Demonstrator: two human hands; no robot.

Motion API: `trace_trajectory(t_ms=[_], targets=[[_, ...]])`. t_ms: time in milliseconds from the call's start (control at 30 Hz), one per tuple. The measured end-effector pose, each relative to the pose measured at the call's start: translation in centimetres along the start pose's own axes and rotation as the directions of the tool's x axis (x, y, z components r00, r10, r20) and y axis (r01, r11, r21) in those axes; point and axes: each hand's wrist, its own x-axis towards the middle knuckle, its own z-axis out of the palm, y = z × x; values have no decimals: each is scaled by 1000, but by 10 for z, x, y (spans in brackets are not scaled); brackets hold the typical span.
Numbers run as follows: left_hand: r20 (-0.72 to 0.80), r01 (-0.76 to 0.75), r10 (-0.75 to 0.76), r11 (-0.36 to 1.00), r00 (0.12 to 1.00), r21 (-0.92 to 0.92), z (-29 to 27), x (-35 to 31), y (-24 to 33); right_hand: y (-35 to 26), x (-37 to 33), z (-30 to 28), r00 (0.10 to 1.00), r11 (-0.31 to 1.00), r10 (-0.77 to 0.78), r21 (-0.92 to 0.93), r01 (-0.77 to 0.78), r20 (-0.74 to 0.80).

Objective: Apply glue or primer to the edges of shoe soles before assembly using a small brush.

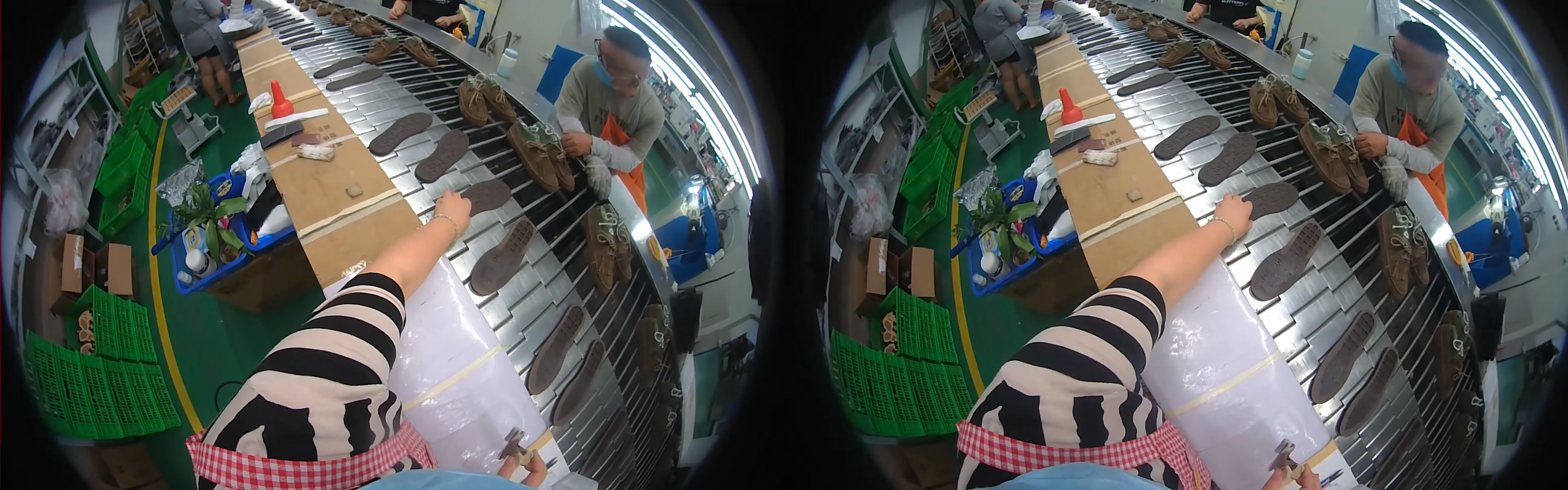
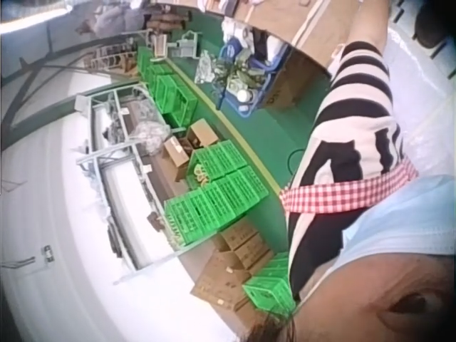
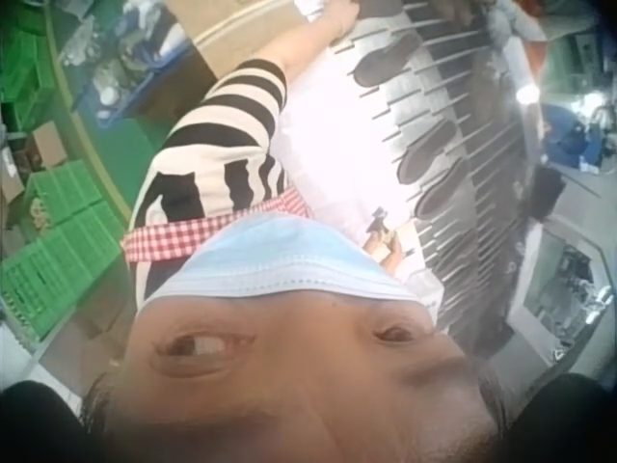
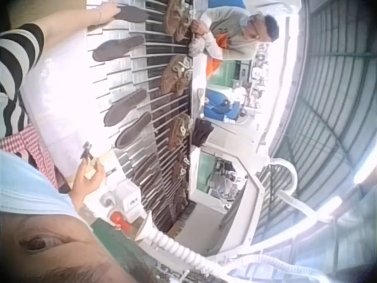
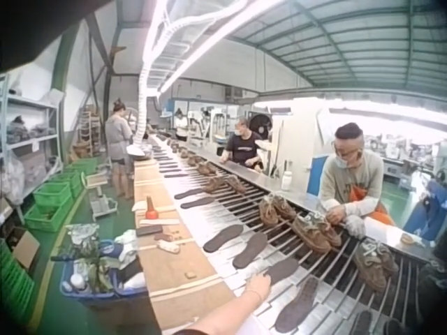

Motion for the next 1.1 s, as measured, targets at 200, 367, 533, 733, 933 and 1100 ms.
trace_trajectory(t_ms=[200,367,533,733,933,1100], targets=[[17,0,18,710,1000,-704,-44,-26,4,13,-13,-11,981,982,-174,-95,166,-85],[-14,270,583,-397,813,-877,-118,-129,37,33,-36,-29,981,985,-164,-77,156,-108],[-27,647,825,-463,565,-606,-112,-183,94,44,-59,-36,958,996,-52,-89,27,-282],[319,722,861,-79,397,-687,-108,-277,119,59,-89,-97,935,924,58,-335,-183,-350],[399,923,917,174,-24,-344,-93,-384,141,114,-112,-146,880,801,146,-468,-373,-452],[400,947,910,218,-110,-235,-84,-426,150,158,-120,-149,886,750,134,-538,-384,-445]])
